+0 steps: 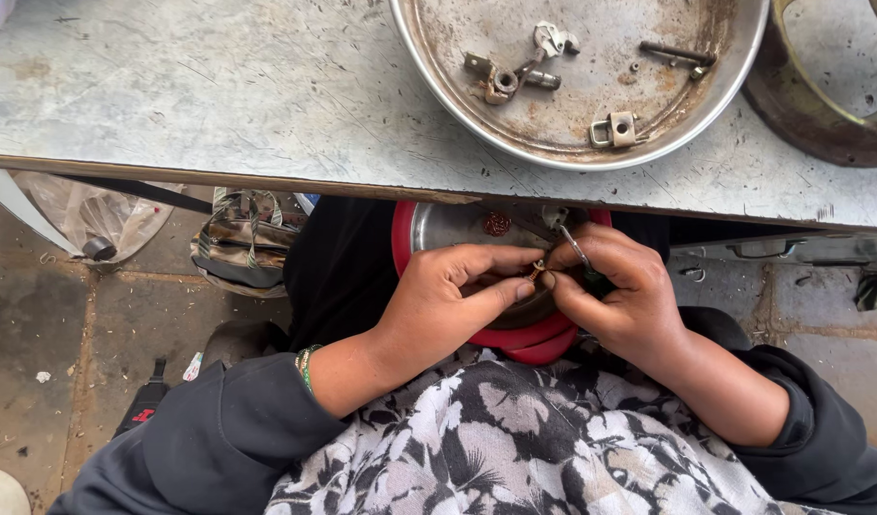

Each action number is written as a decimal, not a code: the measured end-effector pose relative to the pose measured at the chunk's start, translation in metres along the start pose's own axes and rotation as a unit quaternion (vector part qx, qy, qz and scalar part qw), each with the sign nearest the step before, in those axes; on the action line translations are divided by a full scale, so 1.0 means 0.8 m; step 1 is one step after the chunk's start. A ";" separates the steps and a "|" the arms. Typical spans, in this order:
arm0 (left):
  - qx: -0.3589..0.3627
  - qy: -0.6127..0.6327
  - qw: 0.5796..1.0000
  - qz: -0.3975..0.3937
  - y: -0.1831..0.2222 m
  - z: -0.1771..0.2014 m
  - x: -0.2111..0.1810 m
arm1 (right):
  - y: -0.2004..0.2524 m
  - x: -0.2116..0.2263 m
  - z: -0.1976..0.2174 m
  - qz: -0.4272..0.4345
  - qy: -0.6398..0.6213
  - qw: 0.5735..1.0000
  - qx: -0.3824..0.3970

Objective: The person manipulates small electronic components by hand and using a screwdriver and pliers.

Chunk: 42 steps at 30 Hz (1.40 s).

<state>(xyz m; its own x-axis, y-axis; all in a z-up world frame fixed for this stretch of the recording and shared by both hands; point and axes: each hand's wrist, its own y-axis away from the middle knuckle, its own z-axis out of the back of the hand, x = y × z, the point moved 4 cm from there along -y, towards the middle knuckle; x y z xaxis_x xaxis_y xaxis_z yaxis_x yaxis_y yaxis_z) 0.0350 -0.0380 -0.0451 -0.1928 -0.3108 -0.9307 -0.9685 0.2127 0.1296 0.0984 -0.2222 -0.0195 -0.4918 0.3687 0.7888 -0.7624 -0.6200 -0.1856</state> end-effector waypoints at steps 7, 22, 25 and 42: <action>-0.021 0.091 0.996 -0.006 -0.013 0.023 0.011 | 0.003 -0.013 0.001 -0.039 0.039 0.998 -0.021; 0.002 0.026 1.000 0.005 -0.004 0.006 0.006 | 0.005 0.000 -0.008 -0.018 -0.021 1.000 0.006; 0.010 0.077 0.997 0.013 -0.006 0.007 0.015 | 0.008 -0.005 -0.009 -0.026 -0.013 1.000 0.003; 0.035 0.026 0.998 0.034 -0.004 0.008 0.008 | 0.007 0.025 -0.005 0.093 0.063 0.992 -0.047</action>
<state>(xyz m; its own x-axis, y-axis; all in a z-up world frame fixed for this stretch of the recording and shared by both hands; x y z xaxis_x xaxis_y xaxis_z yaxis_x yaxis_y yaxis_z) 0.0381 -0.0347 -0.0535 -0.2677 -0.3413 -0.9010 -0.9399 0.2980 0.1663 0.0828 -0.2156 -0.0071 -0.6729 0.3412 0.6564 -0.6857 -0.6206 -0.3803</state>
